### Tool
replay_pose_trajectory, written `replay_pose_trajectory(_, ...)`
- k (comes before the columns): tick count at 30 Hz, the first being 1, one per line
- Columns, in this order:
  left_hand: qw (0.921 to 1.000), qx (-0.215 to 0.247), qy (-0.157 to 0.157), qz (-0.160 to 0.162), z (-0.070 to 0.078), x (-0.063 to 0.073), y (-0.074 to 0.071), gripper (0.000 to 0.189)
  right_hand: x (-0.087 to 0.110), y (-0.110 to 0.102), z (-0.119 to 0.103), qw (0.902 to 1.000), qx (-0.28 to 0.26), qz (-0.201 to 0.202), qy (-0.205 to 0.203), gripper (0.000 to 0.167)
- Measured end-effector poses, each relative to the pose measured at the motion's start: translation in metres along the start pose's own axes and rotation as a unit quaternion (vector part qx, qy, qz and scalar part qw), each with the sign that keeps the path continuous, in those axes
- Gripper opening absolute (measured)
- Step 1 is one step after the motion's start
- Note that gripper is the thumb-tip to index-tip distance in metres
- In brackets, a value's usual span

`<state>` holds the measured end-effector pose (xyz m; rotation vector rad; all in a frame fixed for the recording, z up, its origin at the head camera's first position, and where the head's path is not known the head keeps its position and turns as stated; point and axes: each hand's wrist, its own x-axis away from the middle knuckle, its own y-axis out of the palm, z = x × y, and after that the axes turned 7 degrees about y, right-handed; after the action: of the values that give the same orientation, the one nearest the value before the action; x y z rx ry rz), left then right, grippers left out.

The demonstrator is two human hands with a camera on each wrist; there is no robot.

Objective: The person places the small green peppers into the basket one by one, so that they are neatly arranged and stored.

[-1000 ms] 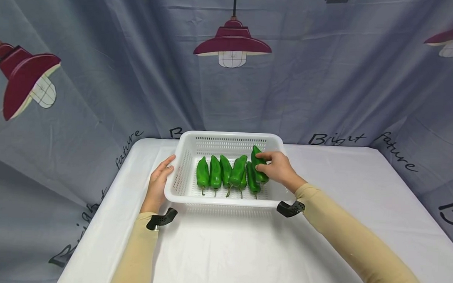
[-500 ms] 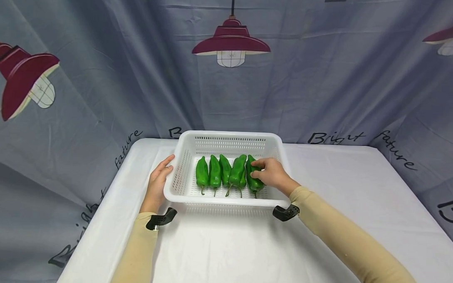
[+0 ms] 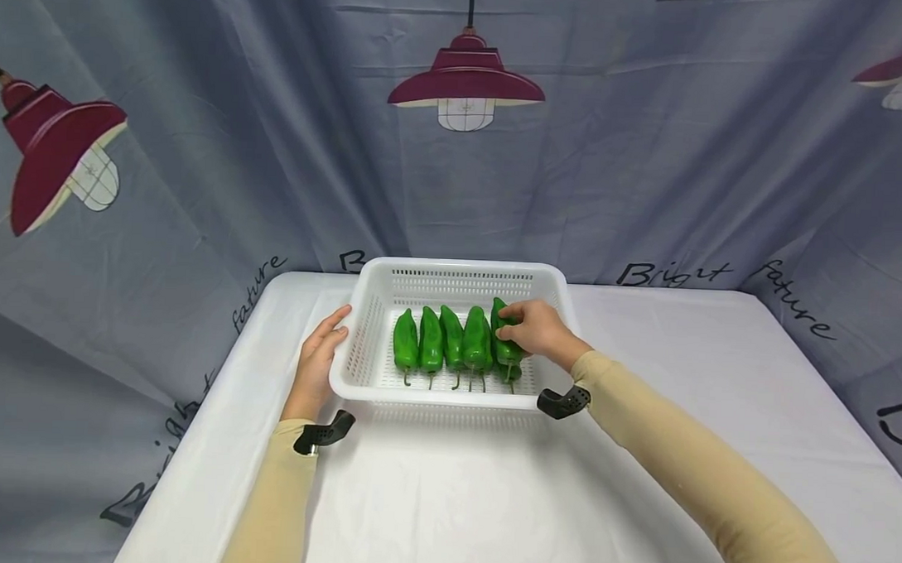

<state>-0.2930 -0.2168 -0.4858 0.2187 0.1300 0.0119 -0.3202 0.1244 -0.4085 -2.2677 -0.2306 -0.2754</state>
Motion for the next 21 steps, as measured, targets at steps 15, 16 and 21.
replay_pose_trajectory(15, 1.0, -0.001, 0.002, -0.003, 0.001, 0.0, -0.001, 0.048, -0.012, -0.003, 0.001, 0.999, -0.033, -0.027, 0.015, 0.049)
replay_pose_trajectory(16, 1.0, -0.002, 0.004, -0.003, 0.001, 0.0, -0.001, 0.048, -0.012, -0.003, 0.001, 0.999, -0.033, -0.028, 0.015, 0.05)
replay_pose_trajectory(21, 0.9999, -0.006, 0.013, -0.003, 0.001, 0.0, 0.0, 0.048, -0.011, -0.002, 0.001, 0.9989, -0.025, -0.038, 0.014, 0.051)
